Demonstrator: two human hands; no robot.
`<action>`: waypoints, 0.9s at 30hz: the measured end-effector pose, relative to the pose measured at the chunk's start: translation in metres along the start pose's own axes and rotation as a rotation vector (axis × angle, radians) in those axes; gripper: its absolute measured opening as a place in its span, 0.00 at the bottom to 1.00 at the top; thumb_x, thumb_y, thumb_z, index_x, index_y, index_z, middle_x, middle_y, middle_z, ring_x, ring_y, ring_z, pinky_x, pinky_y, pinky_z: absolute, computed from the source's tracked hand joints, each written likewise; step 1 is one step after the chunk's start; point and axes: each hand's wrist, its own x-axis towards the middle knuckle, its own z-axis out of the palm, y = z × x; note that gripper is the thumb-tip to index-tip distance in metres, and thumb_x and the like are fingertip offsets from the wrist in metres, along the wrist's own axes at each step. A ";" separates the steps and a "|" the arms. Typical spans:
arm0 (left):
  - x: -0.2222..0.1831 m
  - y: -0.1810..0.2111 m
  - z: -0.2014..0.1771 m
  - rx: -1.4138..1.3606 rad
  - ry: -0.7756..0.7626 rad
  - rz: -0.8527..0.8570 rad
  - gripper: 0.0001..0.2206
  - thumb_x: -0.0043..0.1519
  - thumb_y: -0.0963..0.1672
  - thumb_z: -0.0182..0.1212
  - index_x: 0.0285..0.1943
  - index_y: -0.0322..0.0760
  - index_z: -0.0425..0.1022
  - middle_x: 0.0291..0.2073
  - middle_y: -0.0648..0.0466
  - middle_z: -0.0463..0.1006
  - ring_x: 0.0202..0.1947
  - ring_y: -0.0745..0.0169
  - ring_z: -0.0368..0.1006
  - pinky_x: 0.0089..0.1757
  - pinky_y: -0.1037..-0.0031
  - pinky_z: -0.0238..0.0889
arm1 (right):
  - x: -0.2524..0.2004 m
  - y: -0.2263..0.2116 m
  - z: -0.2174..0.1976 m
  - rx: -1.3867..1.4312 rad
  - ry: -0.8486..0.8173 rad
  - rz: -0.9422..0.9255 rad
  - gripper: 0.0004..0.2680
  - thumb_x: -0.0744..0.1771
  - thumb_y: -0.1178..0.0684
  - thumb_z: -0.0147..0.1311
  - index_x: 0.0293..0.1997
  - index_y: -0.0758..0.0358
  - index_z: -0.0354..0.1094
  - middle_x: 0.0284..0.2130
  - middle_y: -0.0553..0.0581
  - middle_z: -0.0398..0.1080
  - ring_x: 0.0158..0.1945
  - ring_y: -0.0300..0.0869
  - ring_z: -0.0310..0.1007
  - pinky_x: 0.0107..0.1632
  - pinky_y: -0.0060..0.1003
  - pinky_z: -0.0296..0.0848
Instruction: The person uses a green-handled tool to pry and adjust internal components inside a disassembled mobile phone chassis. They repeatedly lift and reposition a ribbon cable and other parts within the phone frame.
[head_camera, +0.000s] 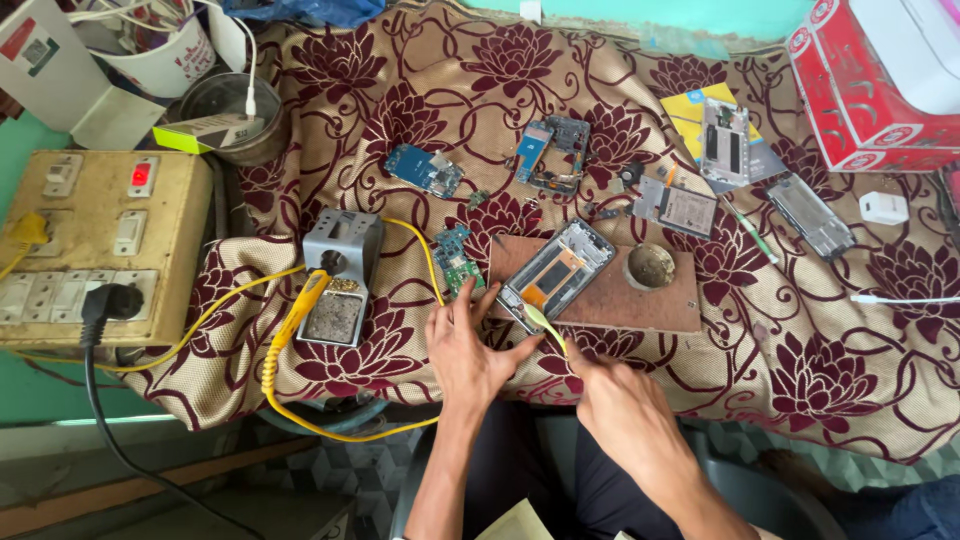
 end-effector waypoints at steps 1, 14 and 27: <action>0.000 0.001 0.000 -0.010 0.000 0.001 0.48 0.37 0.54 0.82 0.66 0.35 0.63 0.48 0.56 0.84 0.46 0.49 0.72 0.59 0.59 0.57 | 0.004 0.000 0.002 0.031 -0.015 0.013 0.22 0.61 0.64 0.53 0.64 0.60 0.66 0.33 0.70 0.75 0.33 0.59 0.77 0.40 0.52 0.75; -0.003 -0.002 -0.001 -0.011 0.012 0.053 0.47 0.40 0.56 0.81 0.65 0.32 0.62 0.48 0.58 0.85 0.49 0.48 0.76 0.61 0.57 0.55 | 0.022 0.022 0.001 0.224 -0.124 0.023 0.17 0.62 0.64 0.53 0.55 0.59 0.74 0.22 0.65 0.76 0.24 0.48 0.80 0.34 0.45 0.75; -0.003 -0.006 0.005 0.010 -0.040 -0.005 0.47 0.37 0.55 0.82 0.65 0.37 0.64 0.51 0.57 0.83 0.49 0.48 0.75 0.58 0.59 0.57 | 0.027 0.012 0.006 0.246 0.195 -0.207 0.03 0.60 0.61 0.56 0.29 0.63 0.77 0.21 0.67 0.75 0.24 0.57 0.73 0.29 0.50 0.70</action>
